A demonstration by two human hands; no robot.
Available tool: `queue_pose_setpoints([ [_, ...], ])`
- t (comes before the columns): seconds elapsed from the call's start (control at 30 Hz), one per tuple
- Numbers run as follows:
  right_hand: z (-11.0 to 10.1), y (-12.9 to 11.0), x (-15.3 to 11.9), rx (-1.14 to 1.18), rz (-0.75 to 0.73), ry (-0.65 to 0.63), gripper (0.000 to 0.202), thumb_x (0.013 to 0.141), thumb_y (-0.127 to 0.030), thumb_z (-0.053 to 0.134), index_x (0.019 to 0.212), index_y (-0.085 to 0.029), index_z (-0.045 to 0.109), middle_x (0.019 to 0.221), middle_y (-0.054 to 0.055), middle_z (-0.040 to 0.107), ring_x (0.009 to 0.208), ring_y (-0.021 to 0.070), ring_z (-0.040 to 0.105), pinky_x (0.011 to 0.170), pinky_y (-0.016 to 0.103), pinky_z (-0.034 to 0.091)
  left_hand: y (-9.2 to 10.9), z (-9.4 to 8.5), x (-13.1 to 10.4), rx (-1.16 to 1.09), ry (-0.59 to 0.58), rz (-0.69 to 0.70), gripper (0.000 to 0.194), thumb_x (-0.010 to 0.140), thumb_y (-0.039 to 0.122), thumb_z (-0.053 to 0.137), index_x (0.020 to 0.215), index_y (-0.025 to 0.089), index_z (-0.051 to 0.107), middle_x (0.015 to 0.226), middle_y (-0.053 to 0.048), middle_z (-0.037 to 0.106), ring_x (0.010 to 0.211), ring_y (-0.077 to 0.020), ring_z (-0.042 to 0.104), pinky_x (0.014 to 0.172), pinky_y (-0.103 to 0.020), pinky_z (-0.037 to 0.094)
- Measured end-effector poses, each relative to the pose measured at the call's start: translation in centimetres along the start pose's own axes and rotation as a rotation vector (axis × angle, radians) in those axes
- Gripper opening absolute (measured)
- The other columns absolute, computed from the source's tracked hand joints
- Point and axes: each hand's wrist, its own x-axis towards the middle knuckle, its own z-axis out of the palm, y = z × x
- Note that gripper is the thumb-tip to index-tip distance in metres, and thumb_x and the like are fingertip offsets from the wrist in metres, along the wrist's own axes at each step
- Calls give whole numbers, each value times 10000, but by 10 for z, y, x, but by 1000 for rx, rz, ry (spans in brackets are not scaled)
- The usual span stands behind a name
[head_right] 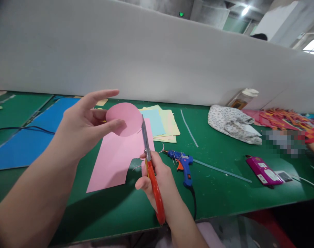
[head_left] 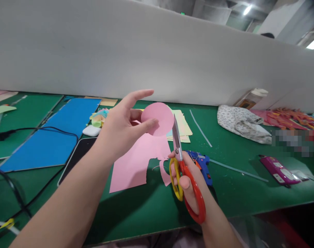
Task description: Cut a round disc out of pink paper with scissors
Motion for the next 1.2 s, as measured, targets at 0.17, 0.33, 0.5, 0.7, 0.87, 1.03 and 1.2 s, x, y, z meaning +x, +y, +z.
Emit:
queue_pose_setpoints([
  [0.17,3,0,1,40,10,35,939,476,-937,655,1112,-251,573,763,-38,509,628,136,422,595,282,341,-8,-2,3,55,-67,76,610,789,212,744,1376,260,583,667,49,702,581,-102,646,568,-204,510],
  [0.33,3,1,2,40,7,52,933,485,-942,645,1106,-250,565,762,-38,509,629,140,433,605,289,348,-18,-7,7,98,-119,129,649,784,298,754,1403,286,559,684,33,692,599,-151,683,594,-259,552],
  [0.5,3,1,2,91,40,41,941,457,-935,666,1099,-255,561,746,-50,498,612,129,414,588,279,330,-21,-7,8,94,-122,120,682,782,321,769,1423,313,538,720,33,705,626,-154,692,597,-244,549],
  [0.7,3,-1,0,21,15,42,897,520,-942,637,1082,-247,557,717,-53,498,602,124,402,574,272,327,-17,-6,7,69,-86,103,665,791,266,762,1420,283,548,703,35,719,614,-127,673,575,-211,521],
  [0.87,3,1,-1,3,1,34,889,551,-951,616,1087,-244,567,721,-48,488,601,124,388,561,266,339,-16,-5,7,22,-41,101,640,777,202,779,1384,266,589,626,69,696,566,-93,638,538,-183,478],
  [1.03,3,0,-2,3,13,36,870,576,-942,619,1085,-238,570,717,-46,471,610,127,376,560,262,340,-13,-4,7,20,-13,83,650,775,203,785,1391,260,584,625,65,700,577,-106,648,554,-204,486],
  [1.2,3,0,-3,-8,24,31,874,566,-952,605,1073,-241,570,698,-54,429,597,123,342,553,267,323,-1,-3,3,41,4,5,620,818,185,745,1410,233,564,648,50,701,620,-119,649,602,-233,494],
])
